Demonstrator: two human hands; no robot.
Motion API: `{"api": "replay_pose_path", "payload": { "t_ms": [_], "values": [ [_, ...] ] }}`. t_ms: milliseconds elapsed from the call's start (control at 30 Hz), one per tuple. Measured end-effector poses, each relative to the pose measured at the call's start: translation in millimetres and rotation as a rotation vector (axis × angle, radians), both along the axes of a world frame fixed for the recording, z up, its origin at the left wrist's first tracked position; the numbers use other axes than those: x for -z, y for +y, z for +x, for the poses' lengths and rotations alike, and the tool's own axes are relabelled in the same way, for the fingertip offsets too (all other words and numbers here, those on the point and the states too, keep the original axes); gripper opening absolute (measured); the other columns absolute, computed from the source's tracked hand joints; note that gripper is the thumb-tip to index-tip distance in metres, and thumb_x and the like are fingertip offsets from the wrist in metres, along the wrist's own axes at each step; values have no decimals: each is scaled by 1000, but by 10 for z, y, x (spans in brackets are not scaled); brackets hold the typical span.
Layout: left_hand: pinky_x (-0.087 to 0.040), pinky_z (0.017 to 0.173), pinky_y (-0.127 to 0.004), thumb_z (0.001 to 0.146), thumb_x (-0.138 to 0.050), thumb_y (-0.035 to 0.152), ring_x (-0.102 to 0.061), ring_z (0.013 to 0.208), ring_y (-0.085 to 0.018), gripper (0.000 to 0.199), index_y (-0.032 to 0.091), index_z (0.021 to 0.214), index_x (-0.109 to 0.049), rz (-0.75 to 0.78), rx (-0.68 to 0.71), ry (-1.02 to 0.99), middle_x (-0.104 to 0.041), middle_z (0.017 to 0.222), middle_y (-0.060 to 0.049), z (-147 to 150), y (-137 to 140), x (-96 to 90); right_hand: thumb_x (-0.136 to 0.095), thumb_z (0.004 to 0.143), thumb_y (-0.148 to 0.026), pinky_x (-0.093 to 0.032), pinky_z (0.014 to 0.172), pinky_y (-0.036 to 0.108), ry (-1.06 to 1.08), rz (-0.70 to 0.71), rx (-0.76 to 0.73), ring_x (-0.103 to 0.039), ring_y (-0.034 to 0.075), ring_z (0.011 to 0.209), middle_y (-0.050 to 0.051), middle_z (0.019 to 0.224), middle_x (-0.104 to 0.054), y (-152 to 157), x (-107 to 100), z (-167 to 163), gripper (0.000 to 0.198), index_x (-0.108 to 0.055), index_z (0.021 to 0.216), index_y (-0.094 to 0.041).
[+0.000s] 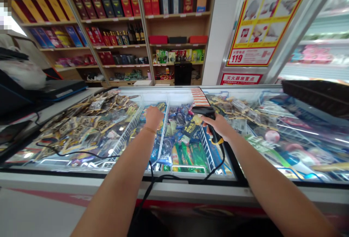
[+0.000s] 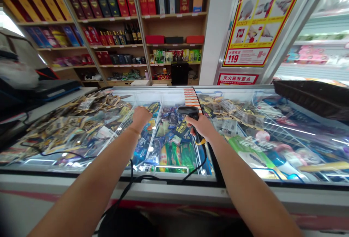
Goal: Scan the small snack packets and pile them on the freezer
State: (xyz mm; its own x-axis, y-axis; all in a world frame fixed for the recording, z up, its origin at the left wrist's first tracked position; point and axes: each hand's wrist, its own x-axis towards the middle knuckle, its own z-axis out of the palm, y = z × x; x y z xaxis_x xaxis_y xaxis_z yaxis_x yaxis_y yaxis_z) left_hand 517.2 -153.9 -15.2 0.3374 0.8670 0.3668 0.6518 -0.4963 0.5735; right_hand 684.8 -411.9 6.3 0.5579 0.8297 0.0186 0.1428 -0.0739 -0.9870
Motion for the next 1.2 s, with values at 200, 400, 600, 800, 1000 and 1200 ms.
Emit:
{"api": "replay_pose_path", "payload": {
  "t_ms": [200,400,600,800,1000,1200],
  "values": [
    [-48,100,-42,81,-59,24,-61,113,-33,14,19,82,-73,94,188,173,-68,102,-17,222,-307,24,-74,81,-41,-42,36,23,-20,-9,0,-54,12,34,3,54,-64,-29,-12,-12,32,-60,67,-17],
    [-45,104,-36,85,-57,25,-60,114,-29,18,20,76,-71,88,317,124,-69,89,-12,135,-257,59,-76,79,-41,-43,36,24,-15,4,-4,-55,13,36,3,60,-67,-19,5,-11,29,-59,72,-19],
    [-34,113,-54,65,-82,58,-43,136,-41,82,18,132,-56,144,62,83,-50,143,-22,92,-347,89,-74,81,-41,-43,36,25,-40,-9,-21,-55,13,36,3,62,-67,-20,20,-26,29,-59,72,-18],
    [-38,108,-55,76,-75,41,-51,129,-42,47,19,116,-64,39,95,283,-62,128,-22,130,-405,49,-75,80,-39,-43,35,24,-11,-6,0,-54,12,35,3,60,-66,-36,-52,-92,28,-58,72,-19],
    [-46,102,-35,68,-66,7,-64,108,-26,34,23,96,-73,47,380,14,-72,106,-8,90,-205,63,-76,81,-39,-43,35,23,-27,7,-9,-54,11,35,1,60,-66,-31,-30,-79,28,-57,74,-20],
    [-53,91,-36,68,-69,12,-66,86,-21,20,21,85,-72,-195,320,-369,-69,84,-4,182,-190,114,-73,83,-39,-42,35,24,-36,16,-16,-54,12,35,1,60,-66,-37,-3,-55,27,-56,76,-19]
  ]
}}
